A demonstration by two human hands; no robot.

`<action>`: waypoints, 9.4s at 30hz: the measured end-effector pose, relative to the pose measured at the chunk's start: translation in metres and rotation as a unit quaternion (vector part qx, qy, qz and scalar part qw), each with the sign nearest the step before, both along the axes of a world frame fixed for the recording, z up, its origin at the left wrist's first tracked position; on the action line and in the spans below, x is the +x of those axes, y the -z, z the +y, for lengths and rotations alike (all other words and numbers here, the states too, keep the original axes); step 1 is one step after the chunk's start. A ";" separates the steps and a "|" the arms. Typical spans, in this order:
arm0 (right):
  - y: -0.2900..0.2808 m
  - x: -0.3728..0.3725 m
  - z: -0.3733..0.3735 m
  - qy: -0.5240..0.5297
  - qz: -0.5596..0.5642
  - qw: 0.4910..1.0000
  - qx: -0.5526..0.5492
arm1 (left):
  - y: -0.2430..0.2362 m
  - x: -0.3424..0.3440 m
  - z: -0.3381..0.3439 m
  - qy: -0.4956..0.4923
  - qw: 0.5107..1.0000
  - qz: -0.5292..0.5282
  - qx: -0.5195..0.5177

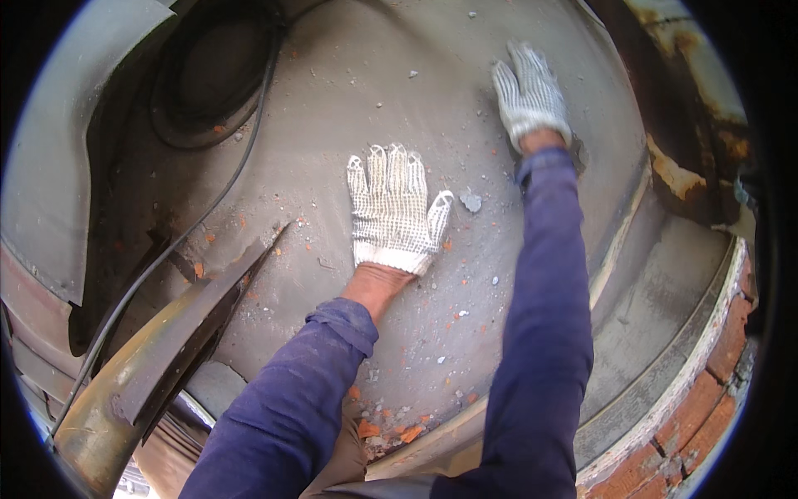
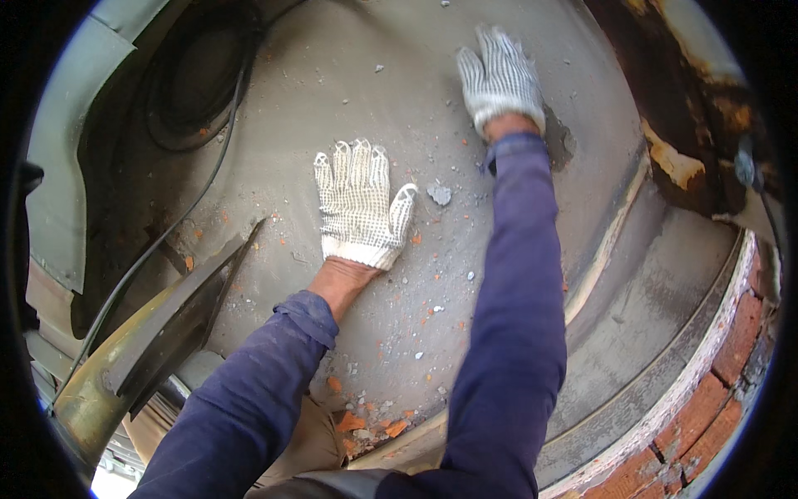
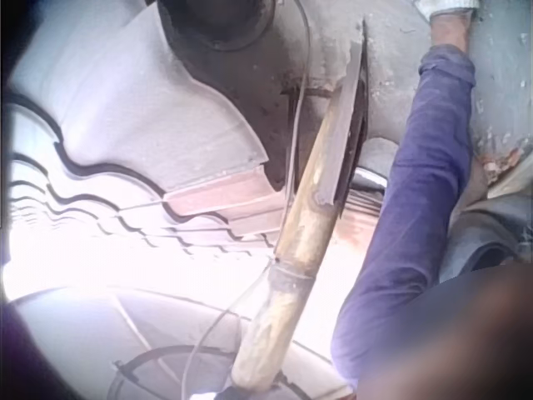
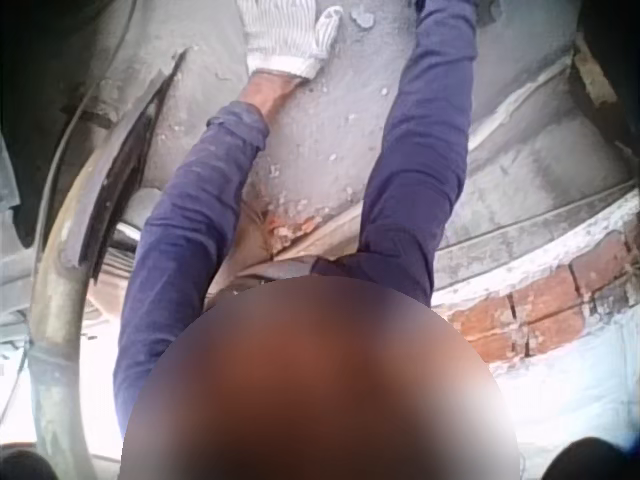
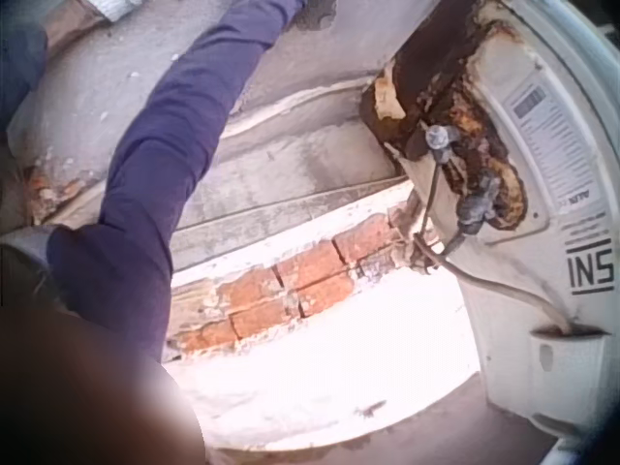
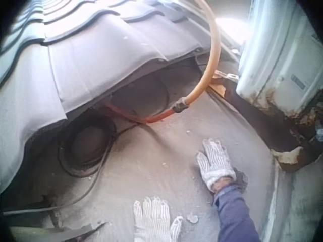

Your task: The person sweeps debris on a rooftop using a straw broom and collects broken bricks and dust into a white bucket. They repeatedly sweep, pick up debris by hand, and place it into the bucket.

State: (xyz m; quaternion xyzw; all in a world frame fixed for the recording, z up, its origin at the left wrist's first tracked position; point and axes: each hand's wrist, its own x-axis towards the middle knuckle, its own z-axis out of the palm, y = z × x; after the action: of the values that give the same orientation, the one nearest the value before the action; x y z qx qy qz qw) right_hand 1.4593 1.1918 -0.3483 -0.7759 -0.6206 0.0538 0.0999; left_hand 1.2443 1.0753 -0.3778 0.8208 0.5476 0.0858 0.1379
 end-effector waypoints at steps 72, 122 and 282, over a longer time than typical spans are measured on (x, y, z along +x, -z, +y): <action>0.008 0.154 -0.298 0.332 -0.093 0.915 -0.210 | 0.032 0.001 -0.003 0.037 0.984 0.061 0.161; 0.020 -0.165 -0.354 0.060 -0.146 0.978 -0.138 | -0.018 -0.147 -0.201 0.308 0.951 0.027 0.012; -0.054 -0.527 -0.789 0.561 0.179 0.788 -0.179 | -0.278 -0.290 -0.285 0.615 0.788 0.013 -0.013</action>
State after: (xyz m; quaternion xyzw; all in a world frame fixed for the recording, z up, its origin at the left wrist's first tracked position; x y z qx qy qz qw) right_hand 0.9325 0.4026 -0.2943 -0.9678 -0.0267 0.2367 0.0811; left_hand 0.9540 0.7902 -0.1000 0.9832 -0.0701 -0.0351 0.1650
